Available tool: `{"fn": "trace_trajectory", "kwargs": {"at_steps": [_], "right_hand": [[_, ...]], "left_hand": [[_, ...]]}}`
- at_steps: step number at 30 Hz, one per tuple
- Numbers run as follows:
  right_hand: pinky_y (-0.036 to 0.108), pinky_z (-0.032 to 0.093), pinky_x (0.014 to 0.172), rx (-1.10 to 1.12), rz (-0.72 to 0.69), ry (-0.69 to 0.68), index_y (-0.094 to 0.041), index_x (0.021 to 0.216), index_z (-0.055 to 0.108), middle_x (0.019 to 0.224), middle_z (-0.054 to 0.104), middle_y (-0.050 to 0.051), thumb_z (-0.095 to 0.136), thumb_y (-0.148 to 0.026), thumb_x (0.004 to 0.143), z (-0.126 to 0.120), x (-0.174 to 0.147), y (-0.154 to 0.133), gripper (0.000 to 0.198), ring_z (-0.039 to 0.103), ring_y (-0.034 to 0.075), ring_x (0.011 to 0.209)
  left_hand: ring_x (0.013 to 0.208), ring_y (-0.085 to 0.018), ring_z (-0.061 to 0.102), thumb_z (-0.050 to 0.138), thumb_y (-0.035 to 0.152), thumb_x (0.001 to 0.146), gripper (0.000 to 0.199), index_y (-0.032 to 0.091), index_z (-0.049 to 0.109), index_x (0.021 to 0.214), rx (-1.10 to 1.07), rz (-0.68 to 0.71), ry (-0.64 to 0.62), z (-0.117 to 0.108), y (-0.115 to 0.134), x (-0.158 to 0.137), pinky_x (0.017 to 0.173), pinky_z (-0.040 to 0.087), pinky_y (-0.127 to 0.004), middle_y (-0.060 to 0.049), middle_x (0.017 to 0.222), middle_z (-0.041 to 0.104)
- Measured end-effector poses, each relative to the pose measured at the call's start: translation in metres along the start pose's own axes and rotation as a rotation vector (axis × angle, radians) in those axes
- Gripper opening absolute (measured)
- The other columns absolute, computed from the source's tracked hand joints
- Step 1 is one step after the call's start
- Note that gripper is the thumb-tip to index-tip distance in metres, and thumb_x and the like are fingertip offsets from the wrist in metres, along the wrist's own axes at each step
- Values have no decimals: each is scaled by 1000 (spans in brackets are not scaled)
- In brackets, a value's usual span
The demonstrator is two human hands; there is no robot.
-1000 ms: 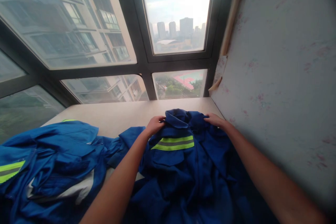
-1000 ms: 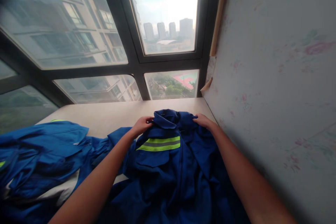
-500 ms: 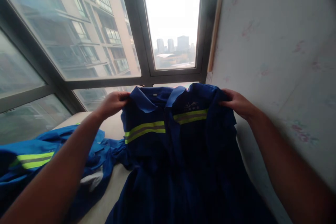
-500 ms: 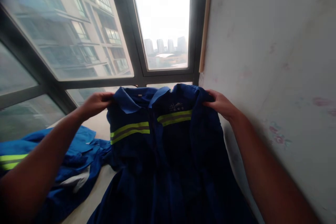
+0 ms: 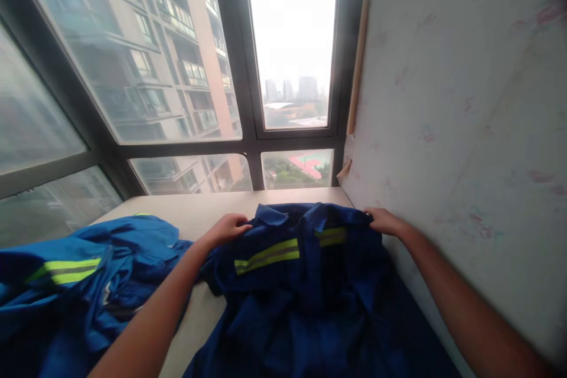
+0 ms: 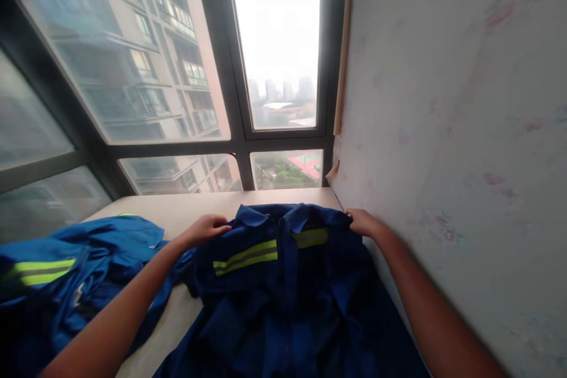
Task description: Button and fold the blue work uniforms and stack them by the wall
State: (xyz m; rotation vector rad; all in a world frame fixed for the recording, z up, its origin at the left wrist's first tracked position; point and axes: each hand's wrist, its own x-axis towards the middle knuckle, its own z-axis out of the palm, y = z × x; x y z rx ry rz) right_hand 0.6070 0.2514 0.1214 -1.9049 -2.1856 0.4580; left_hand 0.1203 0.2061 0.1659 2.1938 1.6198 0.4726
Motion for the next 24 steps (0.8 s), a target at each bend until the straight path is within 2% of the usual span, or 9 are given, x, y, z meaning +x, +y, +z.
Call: {"fn": "trace_trajectory", "kwargs": {"at_steps": [3,6,9,12,14,16,20,22,24], "right_hand": [[31,49,73,-87,123,-25,-21,89,75,93,75,9,66,-21,66,22,-9,0,25,69,26,88],[34,47,74,-158,191,34,-21,93,74,102,73,14,63,-30,74,24,-6,-13,24,67,30,93],[31,44,77,-117,92,169,-22,106,70,111,70,13,49,-38,88,20,11,-38,32,64,27,102],[28,42,81,-11,-32,210,-21,104,70,112,70,11,46,-37,93,22,38,-65,31,62,24,105],[26,42,82,32,-54,161,-20,101,70,114,69,11,48,-34,92,31,60,-79,28,60,23,108],[27,43,80,72,-54,76,-17,91,72,106,72,13,53,-33,90,46,80,-89,25,63,25,104],[27,48,63,221,-77,-188,-15,66,69,67,70,11,57,-48,89,86,100,-107,42,67,21,66],[26,49,58,306,-109,-270,-15,72,70,64,70,7,56,-55,88,105,98,-114,45,65,18,57],[23,50,58,373,-151,-305,-16,84,71,71,72,6,61,-55,86,118,93,-117,41,66,16,60]], "left_hand": [[62,-15,49,54,51,76,36,17,63,67,-30,12,-55,31,-7,1,57,33,-25,1,61,57],[70,-18,55,49,52,80,40,17,68,79,-63,19,-102,44,-10,9,62,39,-25,-2,72,64],[72,-19,57,44,52,84,43,16,68,80,-84,11,-108,48,-12,21,65,42,-27,-3,74,66],[78,-21,60,45,49,83,40,16,69,85,-100,5,-100,50,-16,32,70,44,-28,-4,80,69],[83,-21,62,45,47,83,38,17,69,87,-101,-7,-89,51,-19,38,75,46,-28,-5,84,71],[86,-22,63,44,45,84,37,18,69,87,-89,-35,-66,52,-23,42,78,46,-29,-6,88,72],[90,-25,63,42,41,83,36,17,67,88,-24,-155,19,51,-39,50,81,45,-33,-10,94,72],[90,-27,63,41,38,82,35,15,67,87,7,-227,50,51,-50,55,81,44,-35,-13,93,72],[89,-26,63,43,35,78,33,15,68,86,11,-274,28,51,-60,60,79,44,-34,-12,92,72]]}}
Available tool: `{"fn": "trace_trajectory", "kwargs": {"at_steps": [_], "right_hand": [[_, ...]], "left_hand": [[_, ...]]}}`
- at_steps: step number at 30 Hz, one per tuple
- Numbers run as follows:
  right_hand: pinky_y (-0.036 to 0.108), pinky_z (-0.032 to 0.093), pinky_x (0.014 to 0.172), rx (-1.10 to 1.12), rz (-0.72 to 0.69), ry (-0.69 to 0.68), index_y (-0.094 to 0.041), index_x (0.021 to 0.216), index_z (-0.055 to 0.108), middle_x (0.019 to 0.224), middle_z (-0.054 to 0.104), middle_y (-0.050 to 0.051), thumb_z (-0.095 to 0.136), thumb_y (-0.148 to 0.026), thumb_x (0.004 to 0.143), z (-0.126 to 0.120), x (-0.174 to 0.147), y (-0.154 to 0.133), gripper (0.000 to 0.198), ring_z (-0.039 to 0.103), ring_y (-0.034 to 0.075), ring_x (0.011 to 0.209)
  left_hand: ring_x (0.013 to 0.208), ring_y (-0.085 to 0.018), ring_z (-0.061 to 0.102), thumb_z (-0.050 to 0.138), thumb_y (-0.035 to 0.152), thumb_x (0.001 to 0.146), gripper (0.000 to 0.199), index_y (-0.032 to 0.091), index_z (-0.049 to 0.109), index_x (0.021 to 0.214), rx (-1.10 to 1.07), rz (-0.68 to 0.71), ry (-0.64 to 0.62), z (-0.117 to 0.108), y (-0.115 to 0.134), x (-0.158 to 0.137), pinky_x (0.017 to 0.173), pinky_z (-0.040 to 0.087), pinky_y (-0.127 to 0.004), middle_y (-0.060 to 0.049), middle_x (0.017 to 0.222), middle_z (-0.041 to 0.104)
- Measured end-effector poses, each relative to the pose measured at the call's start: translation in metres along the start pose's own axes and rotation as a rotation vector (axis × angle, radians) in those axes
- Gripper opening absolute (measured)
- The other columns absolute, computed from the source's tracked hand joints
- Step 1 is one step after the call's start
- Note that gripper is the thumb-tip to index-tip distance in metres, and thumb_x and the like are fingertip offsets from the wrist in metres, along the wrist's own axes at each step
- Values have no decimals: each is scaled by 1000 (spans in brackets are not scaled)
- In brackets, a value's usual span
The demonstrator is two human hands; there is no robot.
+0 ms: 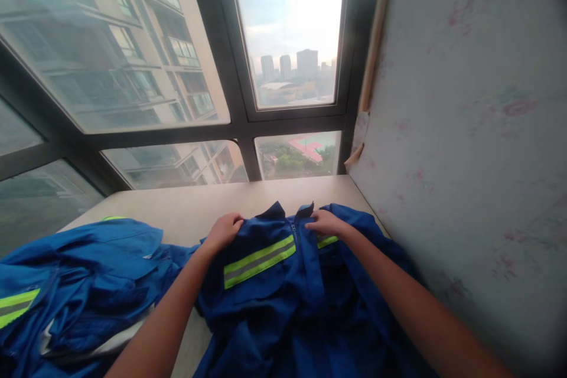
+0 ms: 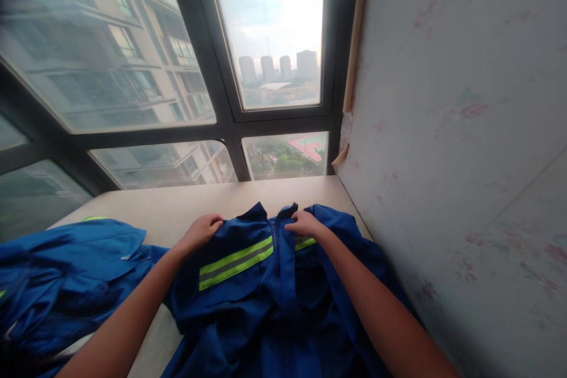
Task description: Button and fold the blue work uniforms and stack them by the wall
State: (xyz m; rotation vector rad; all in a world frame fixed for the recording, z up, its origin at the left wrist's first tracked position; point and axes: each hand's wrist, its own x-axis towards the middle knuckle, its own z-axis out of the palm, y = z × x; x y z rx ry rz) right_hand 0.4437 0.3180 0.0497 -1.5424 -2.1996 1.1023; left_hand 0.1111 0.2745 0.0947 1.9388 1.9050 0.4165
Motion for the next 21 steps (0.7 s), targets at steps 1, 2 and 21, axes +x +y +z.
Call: {"fn": "trace_trajectory", "kwargs": {"at_steps": [1,2,21], "right_hand": [[22,50,60,13,-21,0,-17,88,72,75,73,5,62,-55,85,4,-1,2,39,67,15,63],[21,50,62,9,-33,24,-18,89,72,78,73,4,60,-54,86,5,-1,4,39,67,15,66],[25,50,72,-397,120,97,-14,82,76,82,75,11,68,-16,68,-54,48,45,16,69,23,83]], "left_hand": [[87,-25,64,45,34,75,31,16,68,85,-4,-13,-35,1,-4,3,78,45,-32,-11,90,73],[84,-24,64,49,32,71,29,17,69,83,-9,-23,-81,3,-7,6,74,45,-30,-9,86,73],[78,-23,67,63,49,65,39,17,74,85,-278,-54,-256,25,-39,0,70,51,-30,-5,81,75]]}}
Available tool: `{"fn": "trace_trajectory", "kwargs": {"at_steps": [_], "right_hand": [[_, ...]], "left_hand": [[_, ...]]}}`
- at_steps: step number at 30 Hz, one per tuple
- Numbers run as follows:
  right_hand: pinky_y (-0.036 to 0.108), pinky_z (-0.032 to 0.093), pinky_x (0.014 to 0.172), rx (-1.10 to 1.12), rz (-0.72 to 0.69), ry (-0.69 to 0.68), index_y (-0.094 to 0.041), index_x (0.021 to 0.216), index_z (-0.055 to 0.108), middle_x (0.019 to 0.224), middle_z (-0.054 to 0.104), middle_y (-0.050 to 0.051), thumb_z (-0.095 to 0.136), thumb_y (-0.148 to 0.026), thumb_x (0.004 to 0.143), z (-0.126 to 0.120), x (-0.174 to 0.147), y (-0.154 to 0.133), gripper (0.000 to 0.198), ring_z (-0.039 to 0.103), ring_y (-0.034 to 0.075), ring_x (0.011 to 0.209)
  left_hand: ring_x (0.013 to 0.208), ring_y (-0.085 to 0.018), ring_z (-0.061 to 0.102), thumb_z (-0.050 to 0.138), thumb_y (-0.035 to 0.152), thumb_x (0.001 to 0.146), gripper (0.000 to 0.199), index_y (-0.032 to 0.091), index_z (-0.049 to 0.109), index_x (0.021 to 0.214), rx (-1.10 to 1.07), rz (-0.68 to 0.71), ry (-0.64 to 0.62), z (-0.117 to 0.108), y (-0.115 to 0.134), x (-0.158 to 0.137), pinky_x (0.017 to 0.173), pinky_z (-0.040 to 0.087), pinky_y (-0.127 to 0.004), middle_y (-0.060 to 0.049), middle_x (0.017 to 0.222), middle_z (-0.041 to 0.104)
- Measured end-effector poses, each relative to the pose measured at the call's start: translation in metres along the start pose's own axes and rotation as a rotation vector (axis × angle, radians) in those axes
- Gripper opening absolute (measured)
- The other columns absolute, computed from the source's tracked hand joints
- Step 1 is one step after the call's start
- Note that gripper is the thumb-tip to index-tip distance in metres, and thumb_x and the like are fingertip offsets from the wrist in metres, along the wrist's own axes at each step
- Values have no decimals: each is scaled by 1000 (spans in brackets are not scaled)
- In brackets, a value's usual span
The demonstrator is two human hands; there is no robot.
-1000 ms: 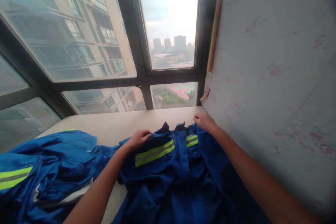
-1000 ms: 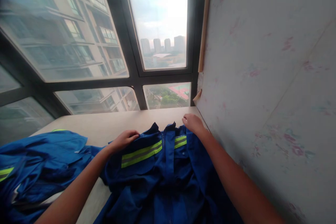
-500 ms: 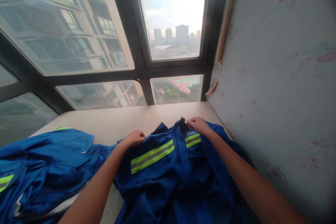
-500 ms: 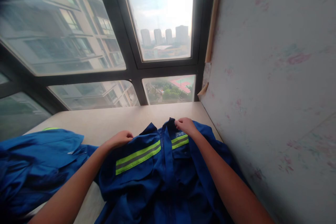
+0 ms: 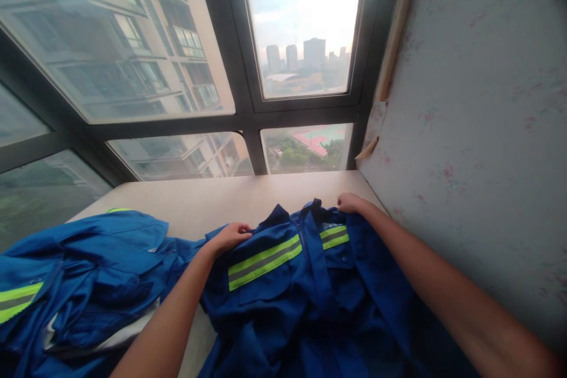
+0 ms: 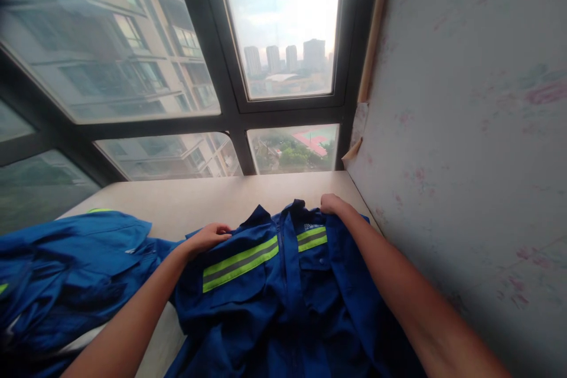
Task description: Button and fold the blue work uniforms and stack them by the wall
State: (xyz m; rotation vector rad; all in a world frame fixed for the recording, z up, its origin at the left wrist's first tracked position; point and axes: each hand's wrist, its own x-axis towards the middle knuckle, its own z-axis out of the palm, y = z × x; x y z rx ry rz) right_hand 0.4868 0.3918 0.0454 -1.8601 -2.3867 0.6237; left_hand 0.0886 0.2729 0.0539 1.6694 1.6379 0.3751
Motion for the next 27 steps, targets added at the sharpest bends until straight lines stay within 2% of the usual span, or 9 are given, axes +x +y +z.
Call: {"fn": "trace_trajectory", "kwargs": {"at_steps": [3,5,8,10,13,15,20,23,27], "right_hand": [[22,49,79,62,-98,63,-19,108,73,100,74,5,61,-10,71,-28,-16,7,40,68,19,92],[24,48,88,144,-173,242,-20,124,65,113,71,4,54,-12,78,-47,-28,16,48,65,18,102],[28,44,96,229,-203,594,-18,124,63,119,68,6,45,-11,81,-57,-45,33,46,61,19,109],[27,42,97,122,-152,573,-18,119,66,120,67,6,44,-5,78,-49,-52,42,48,60,19,110],[24,43,90,-88,-94,275,-20,108,71,110,70,6,48,1,69,-23,-59,49,51,61,19,106],[23,43,84,-132,-86,170,-21,97,74,101,72,5,52,1,66,-7,-63,49,44,63,20,100],[23,42,78,-123,-107,107,-20,89,75,99,72,8,62,-19,78,11,-59,40,17,64,21,94],[23,43,75,-90,-113,100,-20,88,75,95,73,7,57,-37,88,12,-51,35,24,66,20,90],[24,43,82,-48,-101,182,-21,94,74,99,74,6,54,-29,89,7,-42,36,22,65,20,97]], "left_hand": [[83,-25,67,62,48,68,39,16,73,87,-7,87,149,-17,11,-2,78,51,-33,-6,85,75],[93,-25,66,58,47,74,40,17,71,98,-20,143,277,-26,20,-2,87,50,-35,-7,97,74],[110,-23,60,46,41,84,39,20,67,110,77,212,531,-29,30,0,100,44,-35,-8,115,69],[112,-22,59,45,32,84,34,20,68,106,181,218,593,-22,32,4,103,41,-34,-8,116,68],[104,-24,63,51,23,76,28,19,72,95,252,164,476,-5,27,11,96,45,-34,-9,106,72],[98,-25,66,53,22,73,28,20,73,93,277,126,374,6,21,14,88,47,-32,-9,100,74],[80,-24,67,56,36,74,23,20,72,75,320,31,195,15,10,16,70,46,-29,-8,80,74],[66,-23,64,54,39,73,29,20,64,54,331,-17,149,14,7,18,64,43,-29,-7,59,67],[64,-22,64,60,32,63,15,20,66,58,286,1,131,7,8,19,62,43,-28,-4,58,68]]}}
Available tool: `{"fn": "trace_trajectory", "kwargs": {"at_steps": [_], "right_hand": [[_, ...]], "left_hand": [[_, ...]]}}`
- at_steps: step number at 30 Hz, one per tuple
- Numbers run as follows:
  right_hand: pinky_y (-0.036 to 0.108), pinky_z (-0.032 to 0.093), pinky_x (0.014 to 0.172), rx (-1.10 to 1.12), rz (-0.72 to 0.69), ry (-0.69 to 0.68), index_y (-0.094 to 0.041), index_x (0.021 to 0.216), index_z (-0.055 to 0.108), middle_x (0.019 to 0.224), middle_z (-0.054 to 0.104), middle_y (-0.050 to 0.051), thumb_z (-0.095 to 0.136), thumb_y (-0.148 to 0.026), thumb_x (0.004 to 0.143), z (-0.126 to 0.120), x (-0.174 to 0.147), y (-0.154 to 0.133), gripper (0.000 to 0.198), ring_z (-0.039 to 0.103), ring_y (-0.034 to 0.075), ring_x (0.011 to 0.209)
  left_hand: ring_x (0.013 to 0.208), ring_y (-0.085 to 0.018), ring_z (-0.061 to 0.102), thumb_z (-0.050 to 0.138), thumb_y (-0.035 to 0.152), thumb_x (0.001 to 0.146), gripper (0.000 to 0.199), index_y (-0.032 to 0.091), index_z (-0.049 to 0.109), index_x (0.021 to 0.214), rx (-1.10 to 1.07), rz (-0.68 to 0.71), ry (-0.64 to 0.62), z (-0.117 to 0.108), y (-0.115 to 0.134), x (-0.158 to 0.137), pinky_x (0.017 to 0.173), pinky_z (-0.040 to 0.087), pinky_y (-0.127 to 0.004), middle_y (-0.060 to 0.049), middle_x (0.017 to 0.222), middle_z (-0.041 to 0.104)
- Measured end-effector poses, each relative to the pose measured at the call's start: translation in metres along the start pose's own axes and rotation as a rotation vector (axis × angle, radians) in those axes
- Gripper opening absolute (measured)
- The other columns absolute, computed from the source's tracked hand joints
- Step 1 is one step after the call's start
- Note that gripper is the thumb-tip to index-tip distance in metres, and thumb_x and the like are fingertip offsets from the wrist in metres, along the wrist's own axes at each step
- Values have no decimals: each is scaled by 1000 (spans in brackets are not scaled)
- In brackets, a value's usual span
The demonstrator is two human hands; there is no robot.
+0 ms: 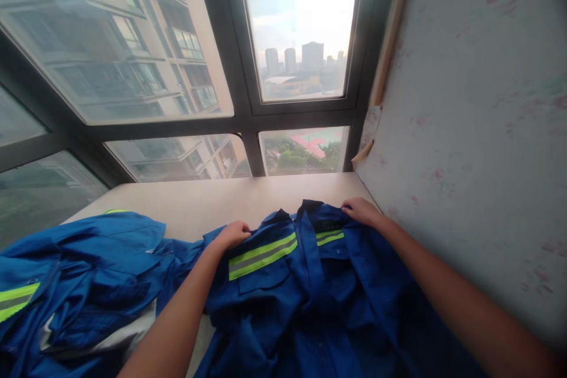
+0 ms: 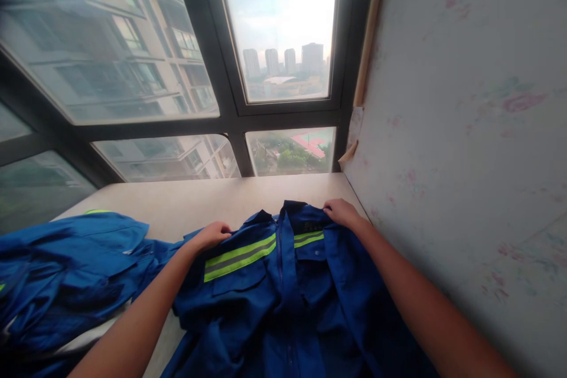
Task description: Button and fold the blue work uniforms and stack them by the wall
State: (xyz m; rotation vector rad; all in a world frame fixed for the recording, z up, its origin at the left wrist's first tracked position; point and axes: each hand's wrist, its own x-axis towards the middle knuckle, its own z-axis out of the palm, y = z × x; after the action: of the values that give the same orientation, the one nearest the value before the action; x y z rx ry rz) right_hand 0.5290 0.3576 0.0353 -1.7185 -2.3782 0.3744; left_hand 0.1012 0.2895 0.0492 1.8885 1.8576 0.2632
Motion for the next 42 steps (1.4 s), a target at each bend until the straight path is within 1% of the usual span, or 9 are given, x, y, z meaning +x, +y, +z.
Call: {"fn": "trace_trajectory", "kwargs": {"at_steps": [4,8,11,16,23,28,32,36,42], "right_hand": [[27,43,89,47,2,143,-18,107,70,109,71,8,50,-26,90,-17,5,5,27,63,21,103],[30,43,92,162,-32,401,-17,117,63,113,69,9,43,-28,93,-40,9,8,32,61,22,105],[31,44,90,197,18,618,-17,115,63,112,69,10,42,-30,94,-46,18,5,33,61,24,104],[32,43,87,-77,221,415,-19,121,61,121,64,11,38,-26,96,-28,33,-10,35,59,25,107],[43,36,97,-187,67,249,-14,109,67,121,61,19,47,-12,86,9,22,-41,30,49,33,118],[36,32,104,-177,-115,119,-18,115,65,128,60,13,46,-19,91,47,4,-76,30,48,27,121],[47,33,105,-159,-69,55,-21,131,55,141,52,12,45,-39,95,87,3,-87,42,42,29,129],[59,17,113,-147,3,50,-22,143,43,154,36,10,38,-42,97,104,24,-80,51,25,30,142],[61,13,114,-158,53,-8,-22,149,34,159,26,9,30,-46,98,104,80,-67,56,18,30,145]], "left_hand": [[77,-21,67,57,35,71,25,19,72,82,-97,94,102,-23,7,-1,72,49,-28,-4,81,75],[97,-21,64,44,38,88,40,14,64,113,-115,101,406,-50,20,4,86,49,-33,-10,110,71],[107,-22,59,41,34,93,38,14,60,118,-54,92,565,-57,32,14,95,45,-35,-11,120,65],[109,-27,56,52,25,87,34,13,61,118,129,56,543,-33,53,30,95,42,-43,-16,118,63],[110,-32,56,53,22,82,23,15,69,98,326,136,320,33,77,8,96,40,-44,-18,110,65],[130,-34,44,47,34,90,41,16,60,125,352,131,228,78,75,-6,106,33,-46,-20,138,53],[142,-39,29,39,55,92,61,23,45,143,351,74,169,107,59,2,111,23,-59,-17,154,35],[146,-35,20,30,58,94,63,26,37,149,414,99,171,110,45,29,114,16,-58,-12,160,26],[144,-34,26,32,55,95,60,26,39,147,457,136,170,90,44,89,113,22,-56,-12,158,30]]}}
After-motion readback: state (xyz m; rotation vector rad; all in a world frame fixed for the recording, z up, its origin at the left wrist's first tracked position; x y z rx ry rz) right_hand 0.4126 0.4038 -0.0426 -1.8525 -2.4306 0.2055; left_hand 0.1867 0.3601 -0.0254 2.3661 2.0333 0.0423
